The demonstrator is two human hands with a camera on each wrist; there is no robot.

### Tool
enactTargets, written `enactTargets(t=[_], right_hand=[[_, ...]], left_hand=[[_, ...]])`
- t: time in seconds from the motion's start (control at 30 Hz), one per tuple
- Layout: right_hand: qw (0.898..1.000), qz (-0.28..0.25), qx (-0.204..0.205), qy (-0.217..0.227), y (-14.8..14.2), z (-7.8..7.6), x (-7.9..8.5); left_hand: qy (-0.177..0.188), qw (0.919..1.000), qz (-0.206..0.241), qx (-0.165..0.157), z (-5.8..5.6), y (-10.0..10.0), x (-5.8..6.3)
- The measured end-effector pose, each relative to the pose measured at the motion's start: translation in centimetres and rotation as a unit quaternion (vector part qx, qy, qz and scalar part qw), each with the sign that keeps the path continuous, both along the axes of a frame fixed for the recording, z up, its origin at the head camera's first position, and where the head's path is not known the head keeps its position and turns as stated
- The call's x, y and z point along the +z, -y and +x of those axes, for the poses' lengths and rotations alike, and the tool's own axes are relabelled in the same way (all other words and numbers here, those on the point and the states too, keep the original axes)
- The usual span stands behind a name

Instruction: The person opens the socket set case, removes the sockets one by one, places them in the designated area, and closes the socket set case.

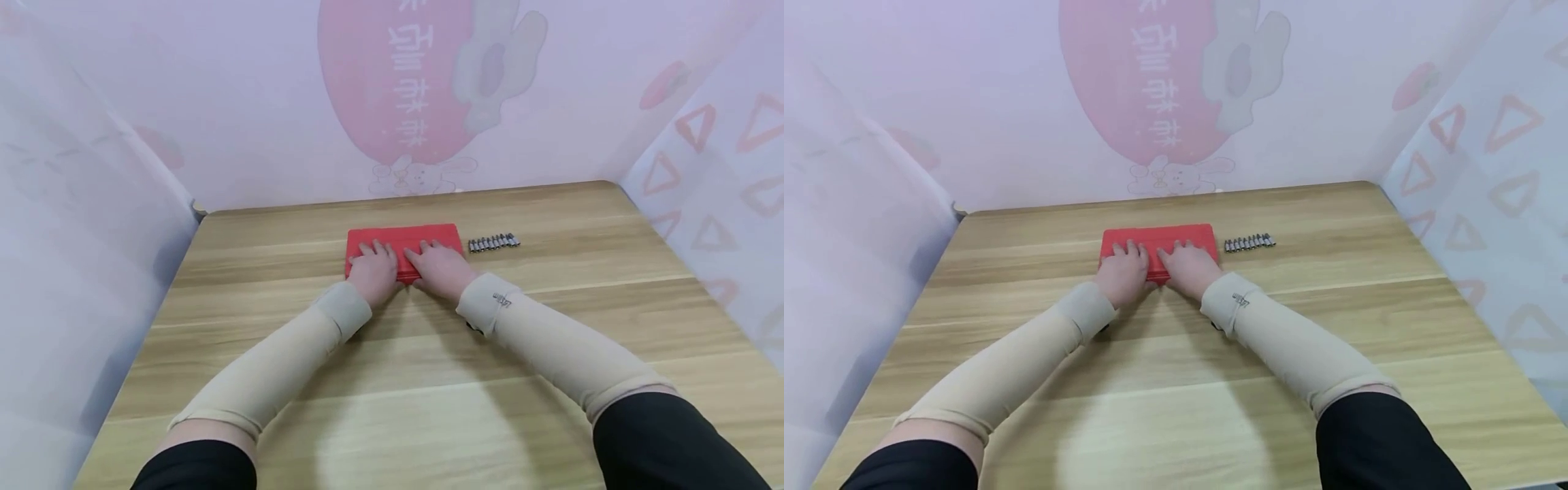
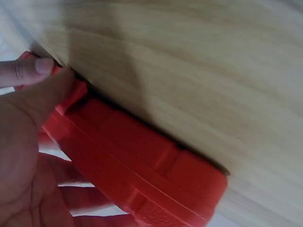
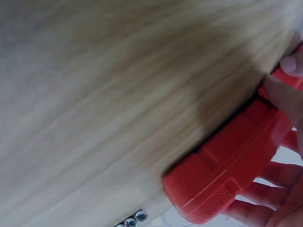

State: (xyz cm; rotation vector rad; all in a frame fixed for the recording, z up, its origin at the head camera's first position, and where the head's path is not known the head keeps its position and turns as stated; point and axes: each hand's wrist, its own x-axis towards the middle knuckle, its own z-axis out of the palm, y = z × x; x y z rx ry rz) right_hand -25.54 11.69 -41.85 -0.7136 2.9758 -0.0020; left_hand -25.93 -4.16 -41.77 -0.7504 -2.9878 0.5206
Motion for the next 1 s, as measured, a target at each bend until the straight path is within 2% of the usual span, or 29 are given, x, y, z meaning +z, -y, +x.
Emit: enactTargets(t=[0.23,0.4,0.53,0.7,0.83,0.9,0.93,1.0], right_hand=[[1.000,0.017,0.003,-0.017,-0.1,0.4,0.3],[0.998,0.040,0.023,-0.041,0.0,-0.1,0.3],[0.998,0.033,0.024,-0.039,0.2,-1.0,0.2],[0.999,0.020,0.020,-0.029,-0.7,-2.0,-0.2],[0.999,-0.034,0.032,0.006,-2.0,-0.7,-0.5],[0.997,-0.054,0.058,0.015,-2.8,0.7,-0.3],[0.995,-0.057,0.076,0.013,-3.2,1.5,-0.3],[0.991,-0.046,0.122,-0.007,-4.1,3.1,-0.2]], left_hand=[[-0.012,0.9988,-0.047,-0.012,0.2,-0.9,0.1],[-0.021,0.9986,-0.047,-0.013,-0.4,-0.5,-0.3],[-0.023,0.9988,-0.041,-0.010,-1.2,-0.3,-0.2],[0.000,1.0000,-0.002,0.004,-2.3,0.0,-0.1],[0.050,0.9966,0.063,0.019,-1.5,1.1,-0.4],[0.066,0.9932,0.096,-0.005,-0.4,2.0,-0.4],[0.070,0.9911,0.110,-0.029,0.3,2.5,-0.3],[0.075,0.9841,0.128,-0.098,1.7,3.7,-0.3]])
